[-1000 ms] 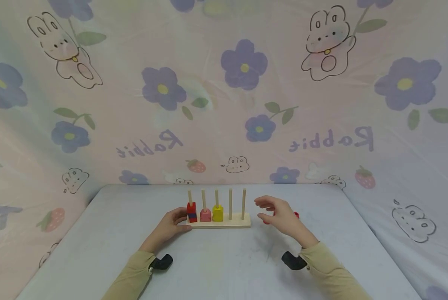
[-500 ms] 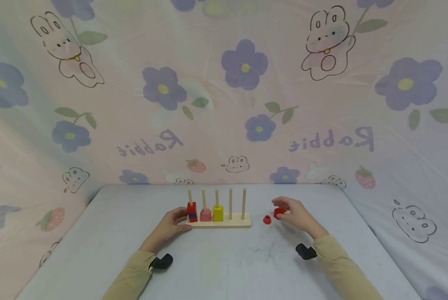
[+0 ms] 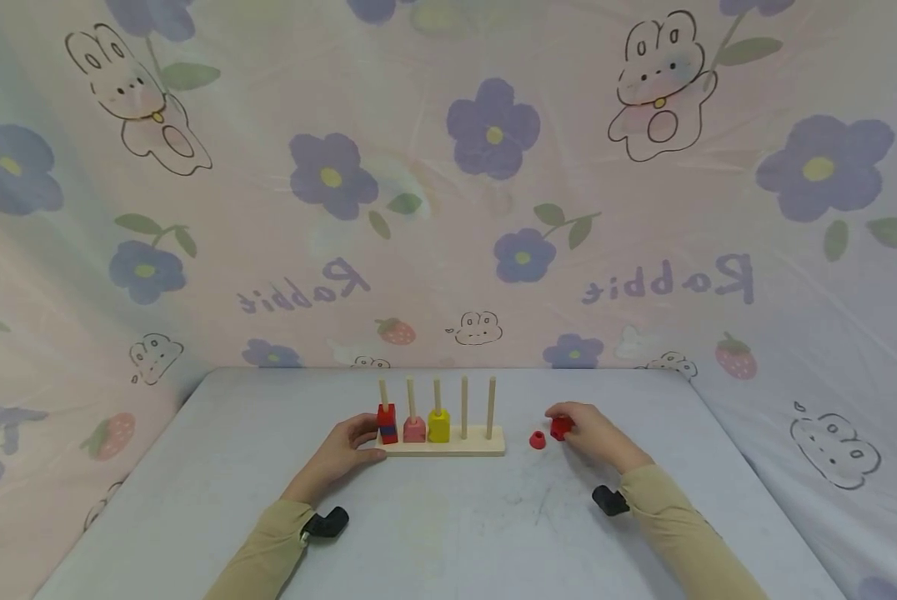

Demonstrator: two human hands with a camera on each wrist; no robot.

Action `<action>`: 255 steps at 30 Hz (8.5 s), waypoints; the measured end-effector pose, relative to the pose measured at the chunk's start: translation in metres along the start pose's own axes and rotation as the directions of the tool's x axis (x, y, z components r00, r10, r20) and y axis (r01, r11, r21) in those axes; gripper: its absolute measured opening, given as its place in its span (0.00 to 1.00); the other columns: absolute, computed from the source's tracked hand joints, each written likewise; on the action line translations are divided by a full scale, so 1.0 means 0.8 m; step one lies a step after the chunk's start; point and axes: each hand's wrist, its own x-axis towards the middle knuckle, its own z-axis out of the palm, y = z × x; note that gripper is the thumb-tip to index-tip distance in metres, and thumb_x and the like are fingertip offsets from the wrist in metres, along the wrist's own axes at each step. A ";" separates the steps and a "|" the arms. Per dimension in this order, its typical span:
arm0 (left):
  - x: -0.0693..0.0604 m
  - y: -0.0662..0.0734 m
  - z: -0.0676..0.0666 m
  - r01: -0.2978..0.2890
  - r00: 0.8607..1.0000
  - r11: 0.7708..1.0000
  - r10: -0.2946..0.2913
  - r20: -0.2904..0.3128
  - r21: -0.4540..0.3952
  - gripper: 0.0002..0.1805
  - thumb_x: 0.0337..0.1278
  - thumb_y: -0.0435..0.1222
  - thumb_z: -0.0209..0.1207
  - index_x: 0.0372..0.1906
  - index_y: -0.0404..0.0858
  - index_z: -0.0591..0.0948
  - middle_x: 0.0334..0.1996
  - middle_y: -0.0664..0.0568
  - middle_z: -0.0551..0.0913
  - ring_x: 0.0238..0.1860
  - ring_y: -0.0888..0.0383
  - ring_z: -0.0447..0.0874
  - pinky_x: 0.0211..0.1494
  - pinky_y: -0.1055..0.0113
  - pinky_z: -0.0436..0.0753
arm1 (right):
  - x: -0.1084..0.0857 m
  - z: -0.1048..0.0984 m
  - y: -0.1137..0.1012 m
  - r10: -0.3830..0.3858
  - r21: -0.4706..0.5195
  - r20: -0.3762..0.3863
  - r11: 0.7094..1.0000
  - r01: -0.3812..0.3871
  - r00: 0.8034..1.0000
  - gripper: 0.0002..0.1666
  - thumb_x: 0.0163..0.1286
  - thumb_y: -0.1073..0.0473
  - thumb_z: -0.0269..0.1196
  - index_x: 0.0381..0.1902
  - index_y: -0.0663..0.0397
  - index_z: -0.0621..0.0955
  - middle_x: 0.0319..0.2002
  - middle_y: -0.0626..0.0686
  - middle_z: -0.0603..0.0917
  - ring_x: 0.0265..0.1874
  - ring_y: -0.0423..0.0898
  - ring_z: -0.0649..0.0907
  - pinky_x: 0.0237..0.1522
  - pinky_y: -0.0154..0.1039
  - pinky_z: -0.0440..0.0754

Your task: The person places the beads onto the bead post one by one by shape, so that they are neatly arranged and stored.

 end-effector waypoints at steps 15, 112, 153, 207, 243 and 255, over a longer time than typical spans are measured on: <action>-0.001 0.000 -0.002 0.012 1.000 1.000 -0.012 -0.001 -0.008 0.31 0.47 0.25 0.69 0.60 0.32 0.73 0.58 0.38 0.74 0.59 0.44 0.74 0.61 0.61 0.75 | -0.004 0.000 0.004 -0.052 -0.052 -0.031 0.997 0.050 0.998 0.20 0.56 0.71 0.68 0.48 0.71 0.80 0.39 0.53 0.78 0.38 0.49 0.78 0.39 0.44 0.82; -0.006 0.008 -0.001 -0.024 1.000 0.999 0.024 -0.008 -0.031 0.31 0.46 0.23 0.68 0.59 0.29 0.72 0.58 0.35 0.73 0.59 0.41 0.73 0.62 0.57 0.74 | 0.099 0.024 -0.212 -0.257 0.300 -0.298 0.889 0.346 0.919 0.21 0.61 0.70 0.66 0.52 0.57 0.77 0.45 0.52 0.82 0.39 0.46 0.83 0.43 0.47 0.84; -0.004 0.010 0.000 -0.010 1.000 1.000 0.010 -0.004 -0.030 0.31 0.46 0.21 0.67 0.59 0.27 0.71 0.58 0.33 0.72 0.60 0.40 0.72 0.63 0.54 0.73 | 0.048 0.093 -0.178 -0.061 0.347 -0.417 0.912 0.221 0.907 0.41 0.56 0.75 0.67 0.67 0.61 0.66 0.54 0.63 0.79 0.53 0.58 0.79 0.55 0.52 0.77; -0.003 0.001 -0.001 0.024 1.000 1.000 -0.024 0.007 -0.013 0.32 0.49 0.26 0.68 0.61 0.30 0.71 0.59 0.38 0.73 0.59 0.45 0.74 0.62 0.60 0.74 | -0.015 0.059 -0.013 0.135 0.226 -0.224 0.971 -0.083 0.965 0.27 0.57 0.67 0.70 0.55 0.60 0.77 0.48 0.55 0.82 0.49 0.52 0.79 0.50 0.50 0.79; -0.004 0.003 -0.003 0.015 1.000 0.999 -0.015 0.004 -0.034 0.32 0.47 0.26 0.69 0.61 0.30 0.71 0.58 0.38 0.73 0.58 0.43 0.73 0.61 0.59 0.75 | -0.001 -0.002 -0.052 0.047 0.312 -0.319 0.948 0.058 0.947 0.19 0.59 0.67 0.68 0.48 0.63 0.77 0.42 0.58 0.82 0.38 0.51 0.84 0.40 0.33 0.84; -0.004 0.005 -0.004 0.023 1.000 1.000 -0.022 0.011 -0.010 0.33 0.48 0.27 0.69 0.61 0.30 0.71 0.60 0.38 0.72 0.59 0.44 0.74 0.61 0.60 0.75 | 0.015 -0.045 -0.123 -0.081 0.289 -0.412 0.933 0.215 0.907 0.20 0.61 0.65 0.68 0.50 0.60 0.78 0.44 0.55 0.83 0.42 0.49 0.82 0.50 0.38 0.81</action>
